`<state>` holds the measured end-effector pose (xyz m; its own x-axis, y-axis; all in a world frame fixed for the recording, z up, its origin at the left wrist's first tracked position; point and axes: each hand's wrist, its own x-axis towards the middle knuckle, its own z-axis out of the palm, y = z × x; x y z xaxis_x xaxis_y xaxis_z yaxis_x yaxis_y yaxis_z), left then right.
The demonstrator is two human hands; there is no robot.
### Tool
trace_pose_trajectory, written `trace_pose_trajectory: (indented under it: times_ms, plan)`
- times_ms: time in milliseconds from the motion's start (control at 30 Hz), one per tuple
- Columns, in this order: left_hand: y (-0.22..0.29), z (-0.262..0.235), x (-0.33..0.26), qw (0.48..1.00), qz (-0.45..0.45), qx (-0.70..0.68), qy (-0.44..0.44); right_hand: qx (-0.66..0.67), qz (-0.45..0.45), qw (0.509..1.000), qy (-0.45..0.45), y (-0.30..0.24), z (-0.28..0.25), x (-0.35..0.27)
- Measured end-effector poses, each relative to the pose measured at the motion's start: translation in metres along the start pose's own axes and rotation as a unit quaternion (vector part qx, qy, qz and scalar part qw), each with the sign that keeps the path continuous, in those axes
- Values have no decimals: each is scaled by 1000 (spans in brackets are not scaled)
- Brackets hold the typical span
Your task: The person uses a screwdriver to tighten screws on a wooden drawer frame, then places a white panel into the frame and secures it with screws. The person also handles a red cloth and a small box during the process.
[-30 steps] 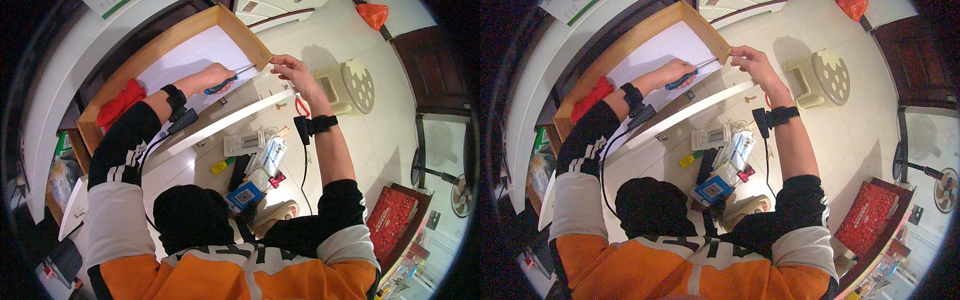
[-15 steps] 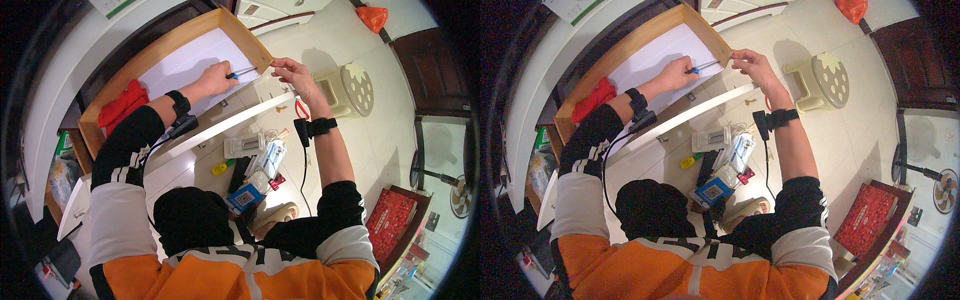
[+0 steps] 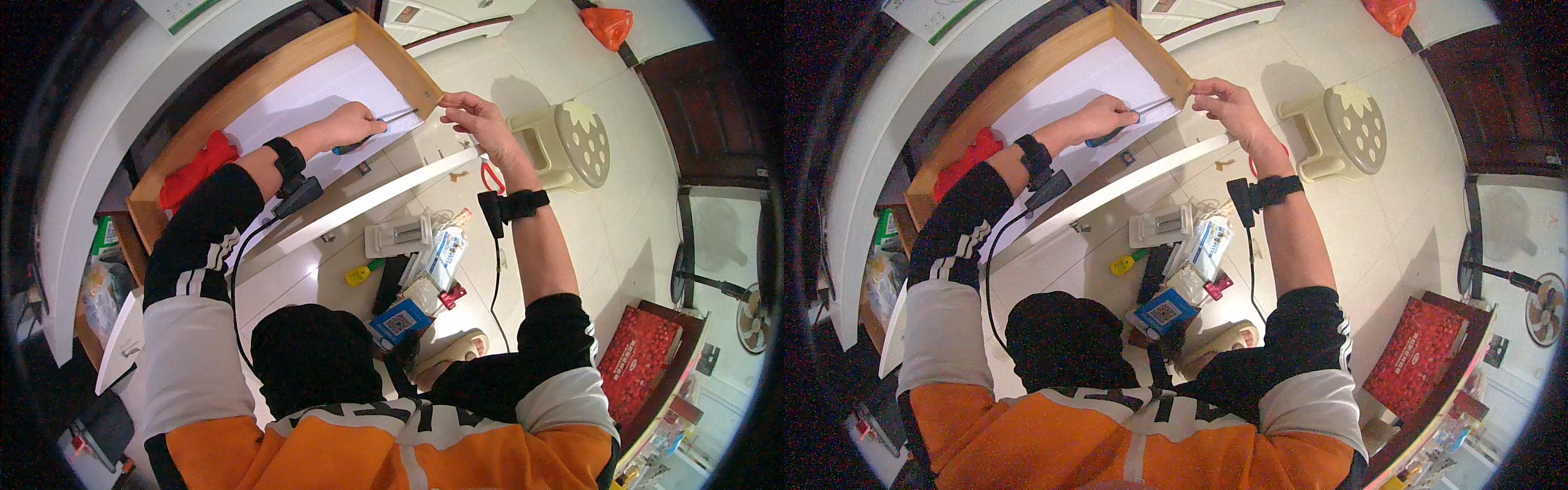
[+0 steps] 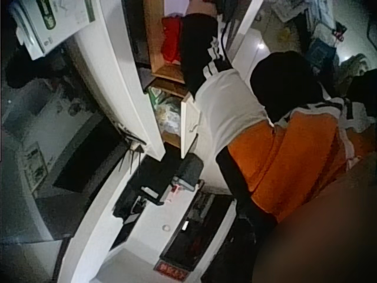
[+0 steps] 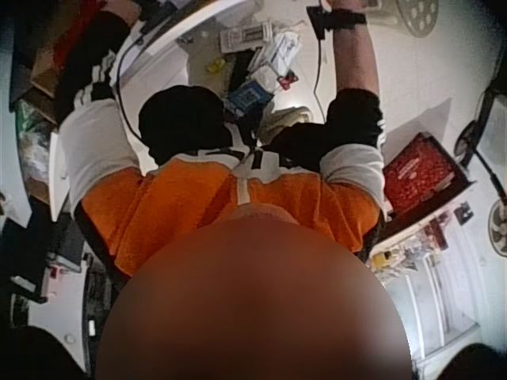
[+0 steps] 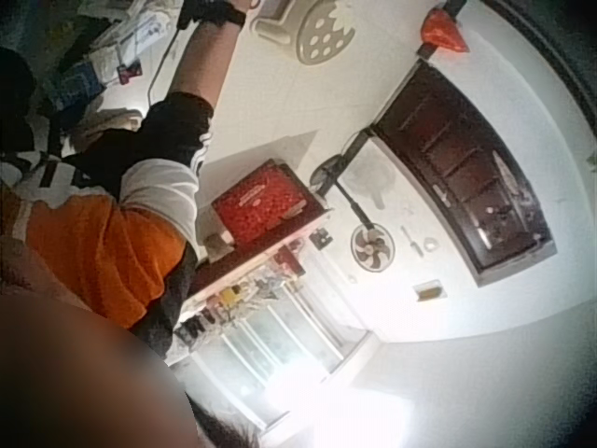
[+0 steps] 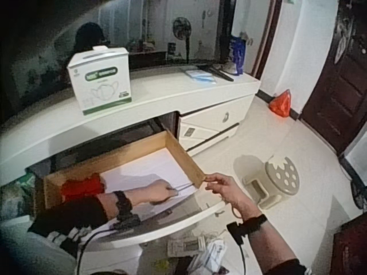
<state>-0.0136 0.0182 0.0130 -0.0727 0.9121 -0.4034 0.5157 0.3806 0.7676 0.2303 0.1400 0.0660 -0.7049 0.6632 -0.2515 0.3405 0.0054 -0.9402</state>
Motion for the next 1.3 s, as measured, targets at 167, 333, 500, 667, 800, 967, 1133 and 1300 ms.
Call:
trace_pose_trajectory:
  times_ms: [167,333,500,667,800,967,1133,1300]
  plan:
    - [-5,5,-2,998,32,26,37,22,-5,1000,19,0,2,-1]
    - [-7,7,-1,977,132,120,120,-9,4,1000,6,-1,1,-1]
    - [2,-2,5,999,-23,34,-21,15,-6,1000,10,-1,2,-1]
    - [1,0,2,990,60,117,50,7,-13,1000,17,-2,3,-2]
    - [-2,7,-1,967,134,174,130,14,-10,1000,15,-3,2,-2]
    - [2,6,0,958,160,195,137,12,-7,1000,16,-2,3,-2]
    - [9,-3,8,992,18,124,17,11,-10,1000,14,-2,2,-1]
    - [7,-2,5,985,84,149,23,16,-5,1000,15,-3,2,-2]
